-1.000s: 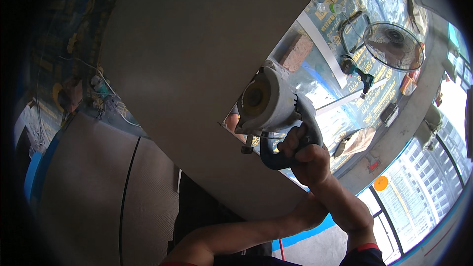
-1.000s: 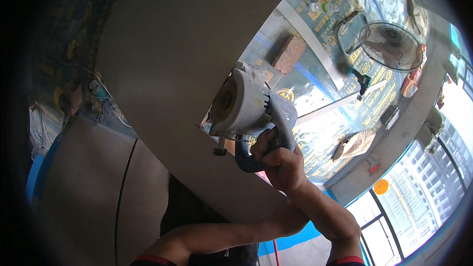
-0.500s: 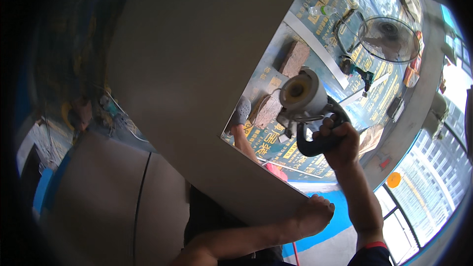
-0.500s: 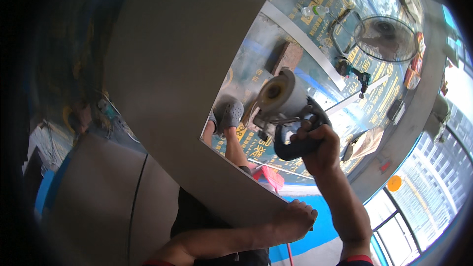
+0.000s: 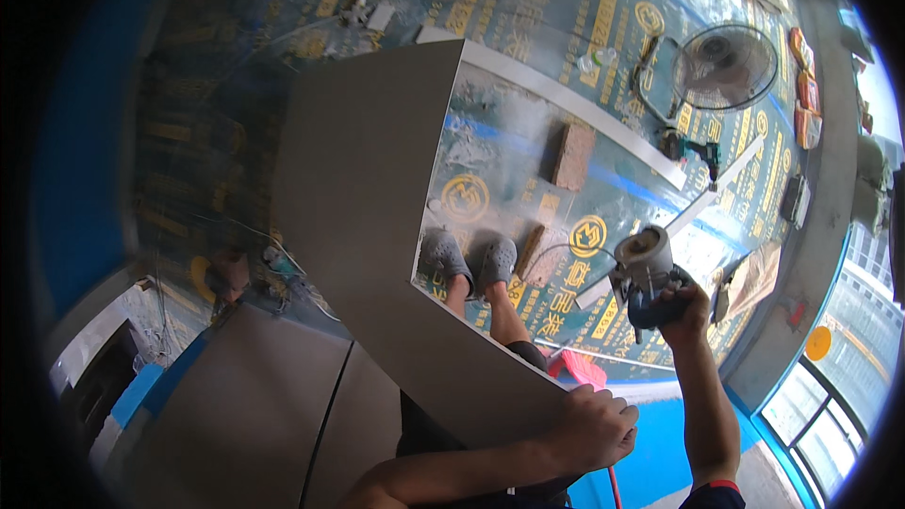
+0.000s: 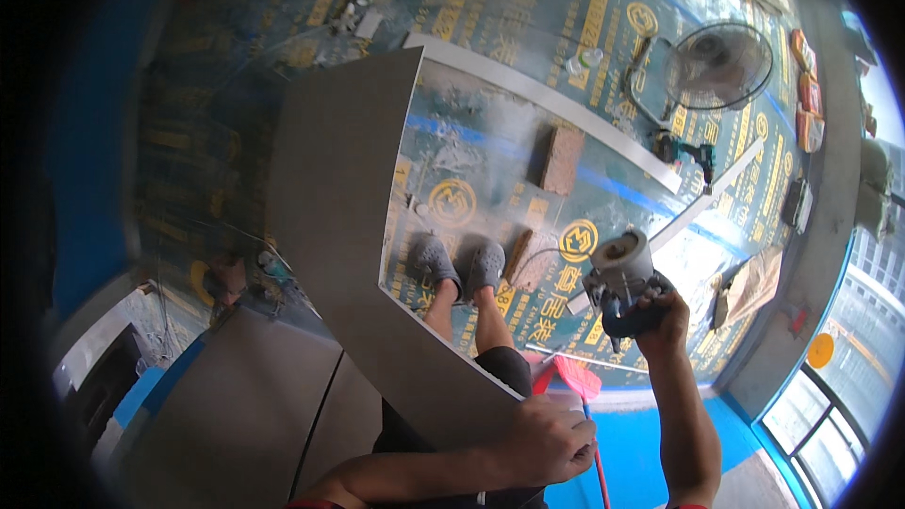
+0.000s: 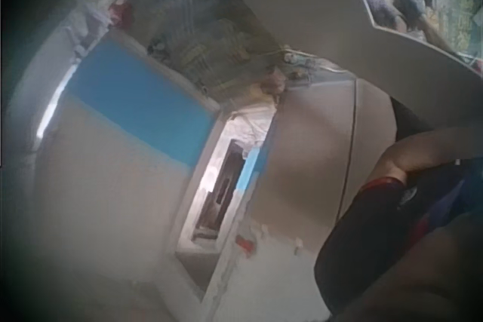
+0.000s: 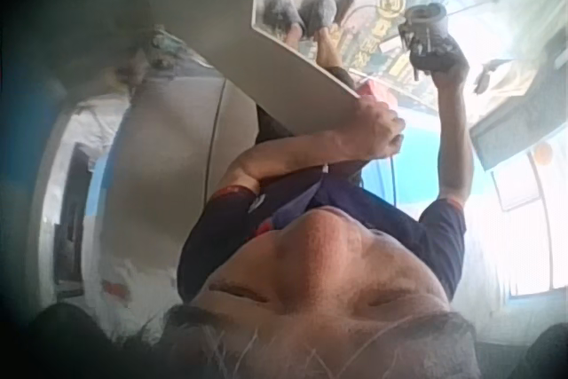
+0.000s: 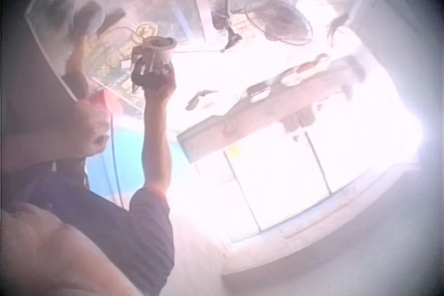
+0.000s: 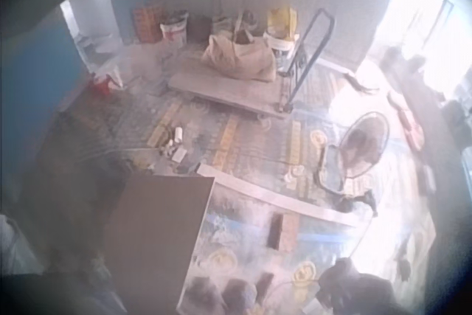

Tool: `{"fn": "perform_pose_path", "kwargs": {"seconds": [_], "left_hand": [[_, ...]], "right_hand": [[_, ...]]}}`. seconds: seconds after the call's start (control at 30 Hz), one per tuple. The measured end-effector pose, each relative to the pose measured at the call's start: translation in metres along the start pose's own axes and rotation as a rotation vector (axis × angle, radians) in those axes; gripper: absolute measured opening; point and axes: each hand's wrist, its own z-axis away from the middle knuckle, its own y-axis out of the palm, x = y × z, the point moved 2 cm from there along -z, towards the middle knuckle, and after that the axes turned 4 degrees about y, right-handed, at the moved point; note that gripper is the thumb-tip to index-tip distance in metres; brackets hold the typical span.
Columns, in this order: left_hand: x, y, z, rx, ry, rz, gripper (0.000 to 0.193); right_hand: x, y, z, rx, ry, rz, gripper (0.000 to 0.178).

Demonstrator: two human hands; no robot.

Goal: The person uses a hand-held circular saw to cut a rectangular piece from a tile, removes the cut piece by hand, and then picks up the remaining L-shaped tile.

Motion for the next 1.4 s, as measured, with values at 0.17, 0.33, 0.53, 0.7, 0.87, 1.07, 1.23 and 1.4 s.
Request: {"fn": "perform_pose_path", "kwargs": {"seconds": [0.17,0.33,0.53,0.7,0.87,1.07,1.23,1.4], "left_hand": [[-0.037,-0.055,0.013,-0.046,0.033,-0.130,0.020],[-0.084,-0.112,0.030,-0.051,0.061,-0.239,0.023],[-0.132,-0.197,0.075,-0.088,0.046,-0.386,0.024],[-0.180,-0.292,0.132,-0.134,-0.042,-0.532,0.017],[-0.231,-0.375,0.193,-0.347,-0.109,-0.751,0.016],[-0.281,-0.397,0.229,-0.656,-0.961,-1.188,0.022],[-0.226,-0.408,0.236,-1.116,-0.874,-1.504,0.027],[-0.221,-0.408,0.234,-1.319,-0.676,-1.823,0.030]], "right_hand": [[-0.006,-0.064,0.001,0.002,0.011,-0.156,0.005],[-0.005,-0.114,0.011,-0.068,-0.062,-0.286,0.007],[-0.018,-0.122,0.011,-0.094,-0.138,-0.337,0.011],[-0.034,-0.111,0.017,-0.103,0.041,-0.441,0.014],[-0.033,-0.120,0.011,-0.109,0.119,-0.441,0.014],[0.002,-0.108,-0.009,-0.155,0.213,-0.401,0.013],[0.068,-0.035,0.025,-0.059,-0.018,0.009,0.016],[0.115,0.087,0.061,0.204,-0.152,0.261,0.012]]}}
